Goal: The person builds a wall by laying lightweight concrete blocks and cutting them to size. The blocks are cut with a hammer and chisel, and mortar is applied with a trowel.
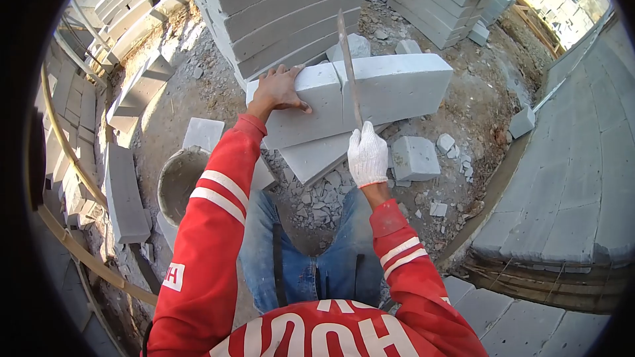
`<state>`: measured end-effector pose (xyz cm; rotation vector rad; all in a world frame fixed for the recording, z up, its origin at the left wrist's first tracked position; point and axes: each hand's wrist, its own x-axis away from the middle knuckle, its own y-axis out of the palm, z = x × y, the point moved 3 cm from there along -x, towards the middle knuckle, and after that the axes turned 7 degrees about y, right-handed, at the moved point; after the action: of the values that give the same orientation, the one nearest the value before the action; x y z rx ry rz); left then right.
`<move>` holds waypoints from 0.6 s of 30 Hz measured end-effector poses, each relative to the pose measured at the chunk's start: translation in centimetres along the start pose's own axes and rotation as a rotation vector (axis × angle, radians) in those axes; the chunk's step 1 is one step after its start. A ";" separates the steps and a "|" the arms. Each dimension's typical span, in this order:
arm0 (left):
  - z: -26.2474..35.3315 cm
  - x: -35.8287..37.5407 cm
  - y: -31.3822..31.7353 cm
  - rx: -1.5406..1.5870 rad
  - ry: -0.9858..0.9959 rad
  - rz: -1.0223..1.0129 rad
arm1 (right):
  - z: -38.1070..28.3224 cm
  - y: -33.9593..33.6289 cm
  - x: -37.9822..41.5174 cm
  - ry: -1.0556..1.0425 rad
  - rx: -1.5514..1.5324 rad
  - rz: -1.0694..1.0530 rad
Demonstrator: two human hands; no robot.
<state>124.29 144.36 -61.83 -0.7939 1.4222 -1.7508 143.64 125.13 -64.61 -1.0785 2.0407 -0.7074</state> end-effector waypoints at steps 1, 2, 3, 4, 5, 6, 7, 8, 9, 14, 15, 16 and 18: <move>0.2 0.4 0.4 0.012 -0.010 -0.017 | -2.3 -3.2 -0.8 0.010 -0.051 0.049; 0.2 0.6 0.7 0.011 -0.001 0.005 | -4.3 -6.7 -1.9 -0.023 -0.138 0.125; 0.2 0.4 0.4 0.000 0.011 0.033 | -6.1 -10.1 -3.0 -0.006 -0.210 0.194; 0.2 0.4 0.2 0.000 0.004 0.021 | -9.0 -14.0 -3.6 0.015 -0.479 0.281; 0.3 0.5 0.1 -0.011 0.009 0.014 | -11.9 -17.4 -4.1 -0.113 -0.694 0.436; 0.4 0.6 0.0 -0.021 0.013 0.009 | -13.5 -20.4 -4.9 -0.336 -0.743 0.571; 0.4 0.6 -0.1 0.008 0.009 0.014 | -14.4 -23.4 -5.0 -0.392 -0.764 0.629; 0.1 0.2 0.3 0.012 0.000 0.010 | -14.4 -23.6 -4.9 -0.421 -0.775 0.653; -0.2 -0.1 0.7 0.012 0.002 0.039 | -14.4 -23.9 -4.7 -0.450 -0.786 0.677; -0.8 -1.0 -0.1 0.040 -0.014 -0.095 | 2.1 3.9 2.6 0.092 0.250 -0.088; 0.2 -0.4 0.9 0.048 -0.003 -0.095 | 3.7 6.4 3.1 0.150 0.125 -0.063; 0.3 0.1 1.3 0.030 -0.016 -0.108 | 3.4 5.7 3.5 0.146 0.115 -0.045; -0.7 -1.1 -0.3 0.028 -0.042 -0.072 | 2.6 4.1 2.4 0.094 0.086 -0.089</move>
<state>124.23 145.71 -61.65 -0.8722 1.3537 -1.7940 142.87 124.78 -69.91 -1.1107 2.0314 -0.8986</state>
